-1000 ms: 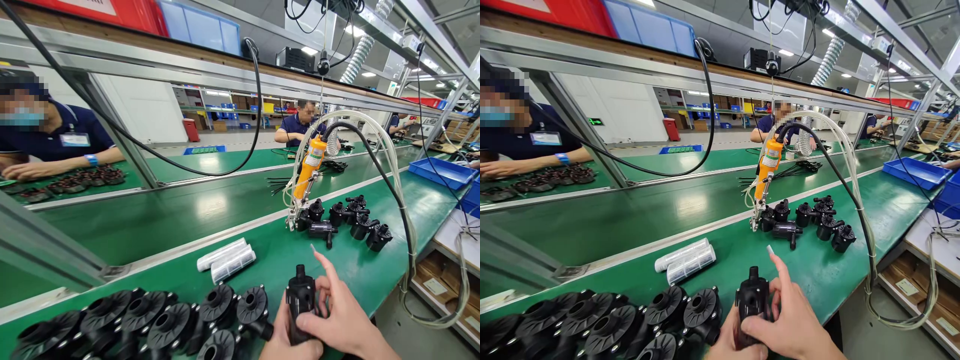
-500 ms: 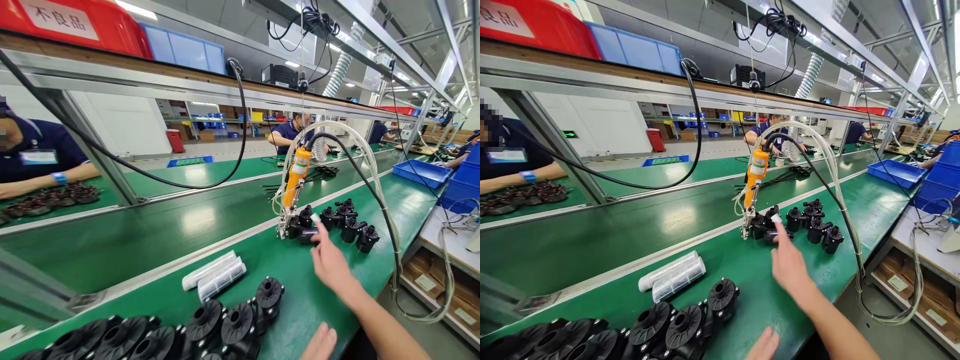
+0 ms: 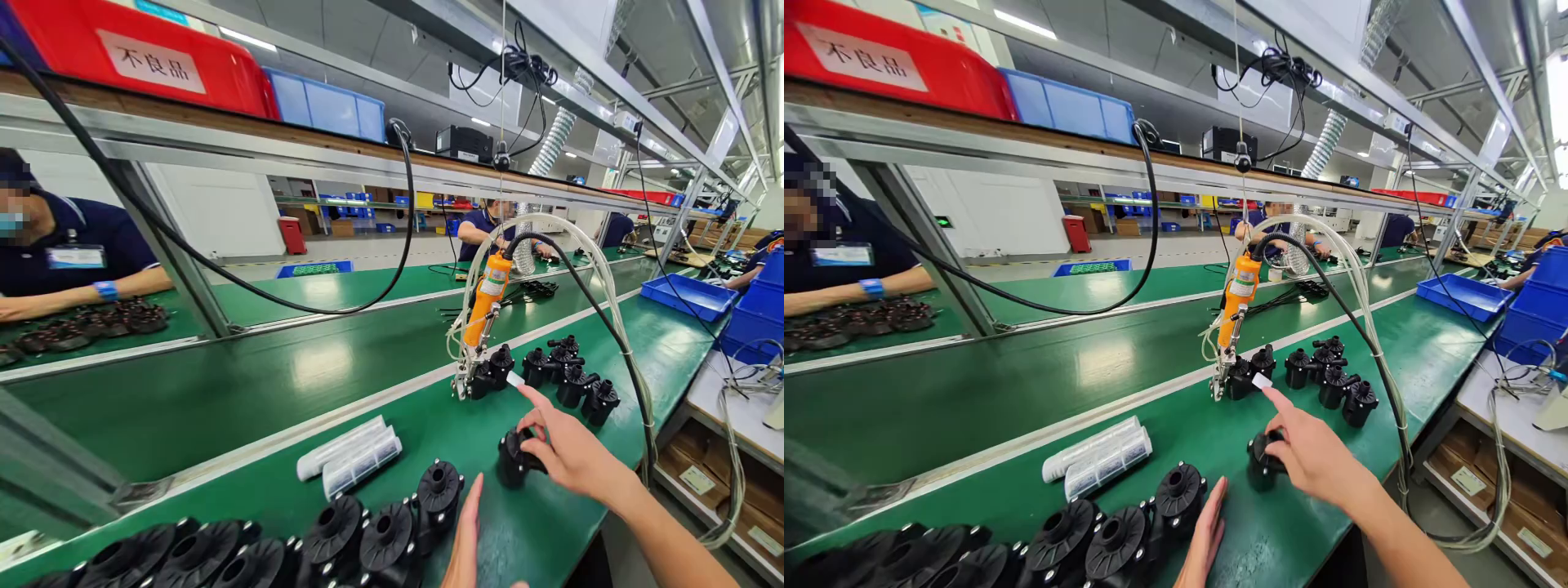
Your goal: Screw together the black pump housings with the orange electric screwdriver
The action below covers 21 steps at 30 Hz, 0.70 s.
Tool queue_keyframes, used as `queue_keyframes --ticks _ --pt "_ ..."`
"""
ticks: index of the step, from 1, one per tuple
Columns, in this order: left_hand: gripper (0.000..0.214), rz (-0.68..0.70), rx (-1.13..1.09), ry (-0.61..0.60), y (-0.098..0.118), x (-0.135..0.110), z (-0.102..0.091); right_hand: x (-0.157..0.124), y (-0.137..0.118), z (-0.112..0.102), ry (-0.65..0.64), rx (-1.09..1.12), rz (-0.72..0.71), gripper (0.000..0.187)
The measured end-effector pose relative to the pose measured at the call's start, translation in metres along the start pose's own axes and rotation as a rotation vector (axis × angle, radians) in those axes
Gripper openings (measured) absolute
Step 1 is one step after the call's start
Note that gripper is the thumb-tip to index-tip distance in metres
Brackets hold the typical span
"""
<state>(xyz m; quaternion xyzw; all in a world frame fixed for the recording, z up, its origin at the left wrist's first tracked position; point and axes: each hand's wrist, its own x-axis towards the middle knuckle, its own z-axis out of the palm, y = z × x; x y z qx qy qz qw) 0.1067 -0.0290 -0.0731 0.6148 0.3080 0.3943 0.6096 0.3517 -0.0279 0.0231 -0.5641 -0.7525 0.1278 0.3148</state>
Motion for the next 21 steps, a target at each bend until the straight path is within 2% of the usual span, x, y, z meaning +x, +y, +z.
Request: queue_keyframes --ticks 2,4,6,9,13,14,18,21 --pt "0.115 -0.010 -0.125 -0.052 -0.006 -0.005 0.006 -0.003 -0.027 -0.001 -0.063 0.132 0.075 0.087" --pt "0.122 -0.041 -0.284 -0.125 -0.011 -0.010 0.012 -0.001 -0.046 0.003 -0.081 0.268 0.206 0.088" --pt "0.123 -0.108 -0.439 -0.200 -0.013 -0.014 0.014 0.002 -0.054 0.012 -0.068 0.393 0.320 0.086" --pt "0.107 -0.238 -0.610 -0.266 -0.008 -0.018 0.009 0.000 -0.052 0.023 0.032 0.540 0.373 0.076" --pt "0.068 -0.332 -0.695 -0.299 0.005 -0.019 0.000 -0.017 -0.044 0.025 0.306 0.574 0.311 0.026" --pt "0.063 -0.342 -0.702 -0.291 0.008 -0.018 -0.002 -0.024 -0.044 0.024 0.312 0.583 0.297 0.026" --pt "0.061 -0.340 -0.687 -0.262 0.014 -0.016 -0.001 -0.051 -0.049 0.024 0.114 0.706 0.361 0.036" --pt "0.080 -0.262 -0.661 -0.218 0.015 -0.018 0.006 -0.062 -0.053 0.032 0.017 0.736 0.451 0.035"
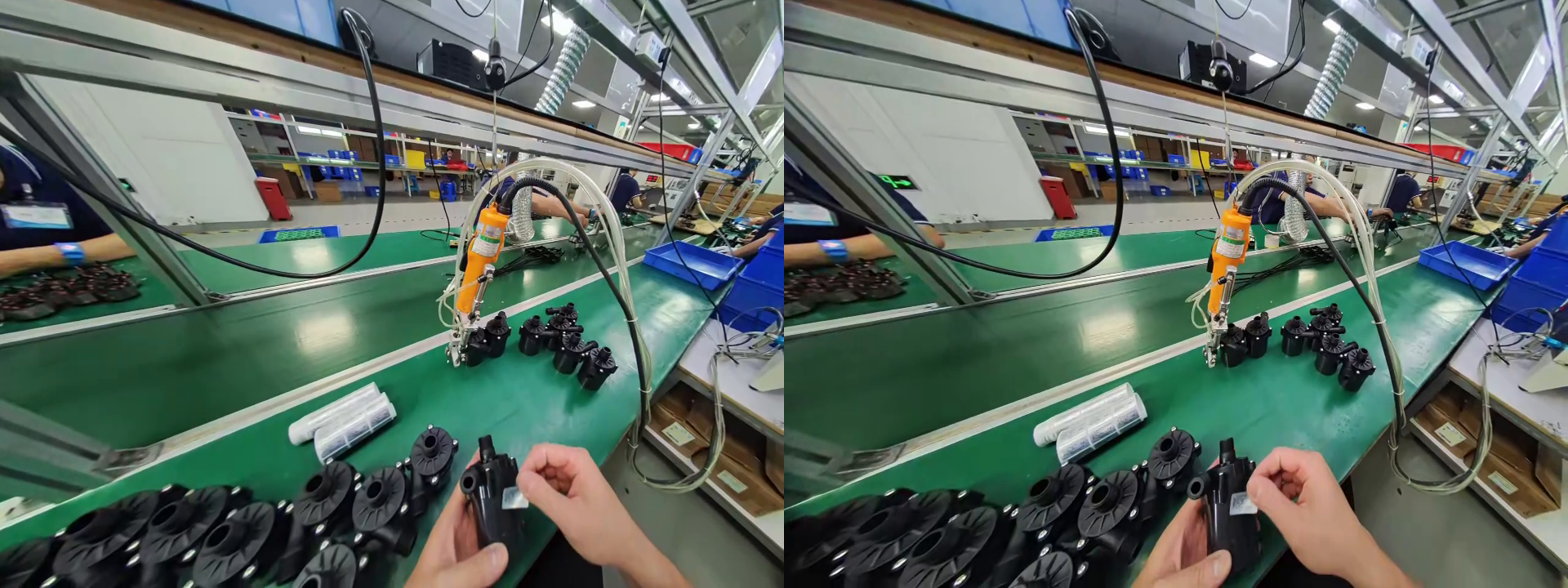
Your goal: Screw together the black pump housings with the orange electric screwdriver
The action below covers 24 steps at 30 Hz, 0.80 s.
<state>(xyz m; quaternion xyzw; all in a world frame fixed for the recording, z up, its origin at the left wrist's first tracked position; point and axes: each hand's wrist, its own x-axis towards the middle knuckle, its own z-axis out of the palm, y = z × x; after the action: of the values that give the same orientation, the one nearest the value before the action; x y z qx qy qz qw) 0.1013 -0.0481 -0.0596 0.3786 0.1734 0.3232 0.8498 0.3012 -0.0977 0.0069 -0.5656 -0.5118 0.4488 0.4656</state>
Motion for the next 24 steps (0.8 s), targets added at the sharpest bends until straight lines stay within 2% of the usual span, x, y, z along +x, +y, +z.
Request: queue_keyframes --ticks 3,5,10,19,24 --pt "0.102 0.060 0.002 0.033 -0.005 0.000 0.005 -0.002 0.006 0.008 -0.016 -0.019 0.058 0.034" --pt "0.107 0.062 0.008 0.045 -0.007 0.000 0.007 -0.002 0.008 0.011 -0.019 -0.039 0.077 0.032" --pt "0.111 0.052 0.035 0.074 -0.008 0.001 0.007 -0.002 0.008 0.012 0.003 -0.104 0.025 0.027" --pt "0.109 0.074 0.032 0.049 -0.010 0.002 0.006 -0.004 0.001 0.014 0.027 -0.233 -0.082 0.018" --pt "0.110 0.071 0.053 0.027 -0.009 0.002 0.004 -0.007 0.006 0.016 0.047 -0.339 -0.211 0.018"
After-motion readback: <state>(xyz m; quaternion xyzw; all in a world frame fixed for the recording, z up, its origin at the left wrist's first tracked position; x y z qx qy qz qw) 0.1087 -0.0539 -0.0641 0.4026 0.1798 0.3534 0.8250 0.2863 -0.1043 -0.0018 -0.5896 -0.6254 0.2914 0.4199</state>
